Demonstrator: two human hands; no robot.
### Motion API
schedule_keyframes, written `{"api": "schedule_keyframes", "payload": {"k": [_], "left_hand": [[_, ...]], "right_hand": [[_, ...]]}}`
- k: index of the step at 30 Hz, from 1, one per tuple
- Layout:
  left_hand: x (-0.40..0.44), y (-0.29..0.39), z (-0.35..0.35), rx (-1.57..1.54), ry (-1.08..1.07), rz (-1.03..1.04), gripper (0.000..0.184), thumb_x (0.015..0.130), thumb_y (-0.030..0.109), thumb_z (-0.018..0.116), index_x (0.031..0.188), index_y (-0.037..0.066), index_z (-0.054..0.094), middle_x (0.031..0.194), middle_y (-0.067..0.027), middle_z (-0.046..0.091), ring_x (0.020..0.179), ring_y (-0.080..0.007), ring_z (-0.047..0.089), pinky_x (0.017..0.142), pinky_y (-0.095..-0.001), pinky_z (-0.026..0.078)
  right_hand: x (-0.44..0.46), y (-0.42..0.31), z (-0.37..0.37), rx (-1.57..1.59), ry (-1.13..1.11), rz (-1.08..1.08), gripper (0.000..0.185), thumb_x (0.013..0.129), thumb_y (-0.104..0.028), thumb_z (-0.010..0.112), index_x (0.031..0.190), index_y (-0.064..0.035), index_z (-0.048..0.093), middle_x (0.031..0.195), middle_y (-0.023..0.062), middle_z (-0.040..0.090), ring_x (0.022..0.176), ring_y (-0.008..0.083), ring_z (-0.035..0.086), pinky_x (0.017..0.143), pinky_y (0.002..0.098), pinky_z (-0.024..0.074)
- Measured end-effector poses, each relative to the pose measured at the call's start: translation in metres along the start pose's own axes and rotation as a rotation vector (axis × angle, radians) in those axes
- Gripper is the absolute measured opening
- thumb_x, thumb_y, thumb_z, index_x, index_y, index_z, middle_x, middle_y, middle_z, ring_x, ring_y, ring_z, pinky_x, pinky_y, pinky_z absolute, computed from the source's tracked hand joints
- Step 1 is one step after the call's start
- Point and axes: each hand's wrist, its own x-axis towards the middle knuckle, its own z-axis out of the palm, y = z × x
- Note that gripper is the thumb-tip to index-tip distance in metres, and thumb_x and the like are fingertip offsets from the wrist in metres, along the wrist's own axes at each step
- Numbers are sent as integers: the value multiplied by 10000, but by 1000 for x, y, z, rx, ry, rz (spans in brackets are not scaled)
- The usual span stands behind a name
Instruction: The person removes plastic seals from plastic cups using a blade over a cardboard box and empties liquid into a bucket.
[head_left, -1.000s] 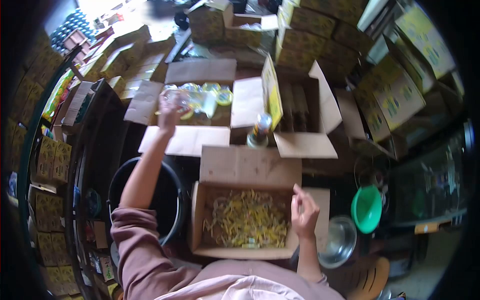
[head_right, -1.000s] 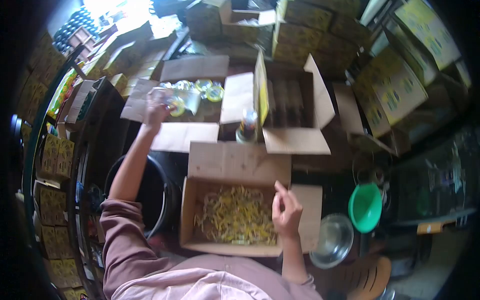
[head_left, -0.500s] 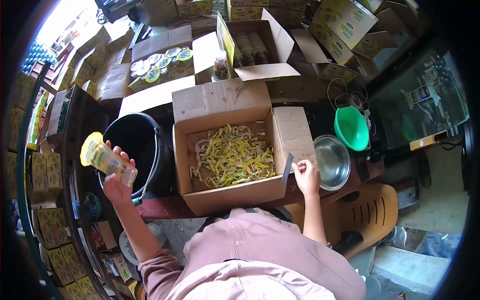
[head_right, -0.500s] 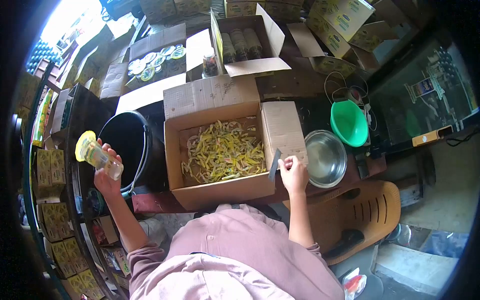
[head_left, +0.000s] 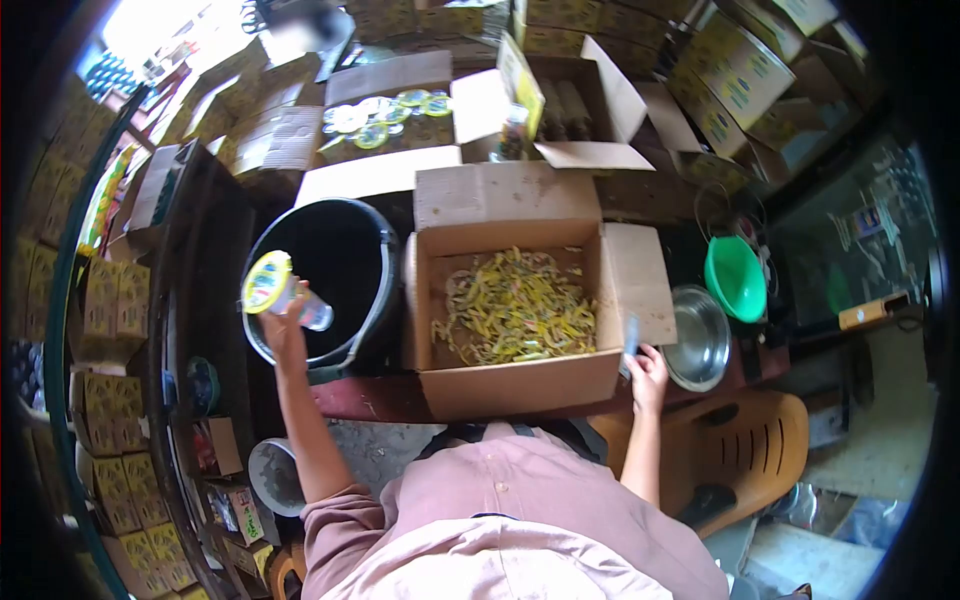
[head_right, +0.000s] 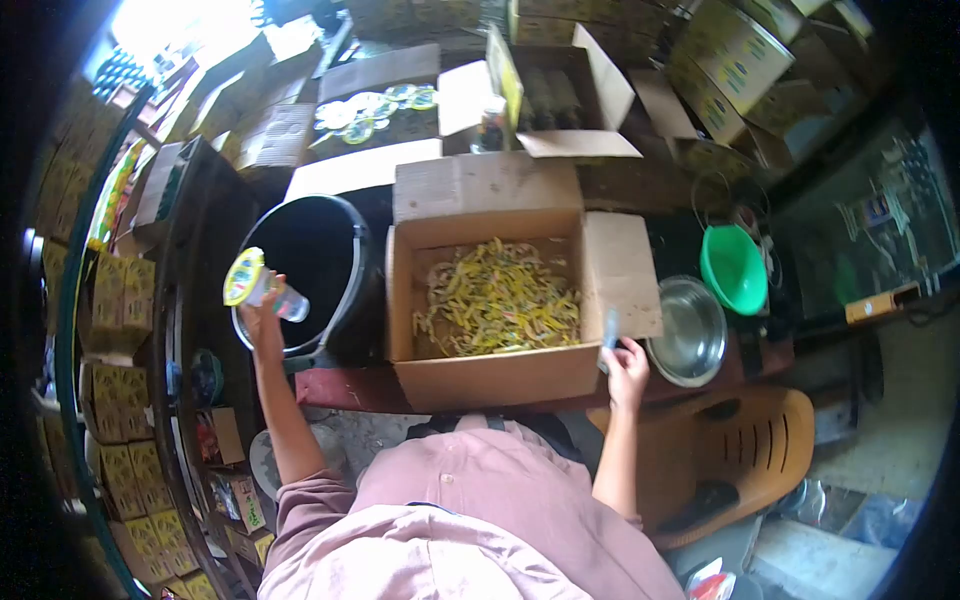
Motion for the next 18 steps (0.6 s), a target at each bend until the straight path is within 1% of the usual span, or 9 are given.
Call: {"api": "schedule_keyframes", "payload": {"k": [3,4,8,9,12,14,15,16,18], "left_hand": [[-6,2,10,21,-28,-12,512,780,77,563,1242,7,355,1137,-144,536,1038,-229,544,910,-340,411],[-7,5,12,-21,-46,-38,495,757,51,567,1217,6,390,1122,-134,548,1027,-217,549,901,-332,416],[-9,0,12,26,-60,-137,440,664,-45,597,1094,4,516,1037,-79,588,959,-161,565,860,-298,434],[-11,1,16,-94,-24,-100,345,671,-59,617,1004,0,547,943,-53,606,845,-121,584,770,-254,460],[-11,-10,10,-75,-48,-124,313,663,-15,684,959,8,585,919,-48,626,830,-116,594,763,-244,462],[-12,5,14,-6,-49,-131,346,652,42,743,963,14,593,920,-50,634,830,-118,601,752,-243,471],[-11,4,14,45,-51,-77,338,655,38,738,961,19,594,916,-45,634,822,-117,601,757,-244,475],[-11,4,15,24,-52,-41,341,651,33,738,960,21,594,917,-44,633,821,-119,602,763,-246,476],[-9,4,15,51,-108,29,412,628,12,751,998,23,571,941,-46,618,844,-108,588,773,-254,471]], "right_hand": [[-15,-28,14,167,-23,-33,208,781,2,602,981,-18,547,802,-15,552,707,46,500,603,179,387],[-16,-35,25,198,-23,-60,231,791,-17,599,1016,-28,551,819,-17,554,708,48,499,596,176,378],[-20,-77,104,258,-191,-79,249,786,0,603,1029,-14,553,888,25,565,781,87,529,702,202,433],[-26,-95,131,247,-286,-78,244,788,-3,612,1026,-15,560,884,18,565,787,84,527,712,204,441],[-42,-130,208,96,-591,-243,152,789,-7,629,940,-14,614,809,7,618,708,61,560,648,191,455],[-52,-144,251,-82,-733,-507,258,748,15,640,1001,-30,609,771,18,643,676,60,567,612,218,438],[-70,-174,266,-180,-757,-665,301,735,26,629,1024,-54,606,715,39,635,648,76,574,592,242,429],[-82,-194,277,-202,-836,-740,294,746,19,605,1029,-61,604,729,79,623,646,142,588,594,265,440],[-90,-206,298,-255,-922,-895,293,754,5,592,1039,-63,599,751,103,613,664,203,590,603,288,451]]}}
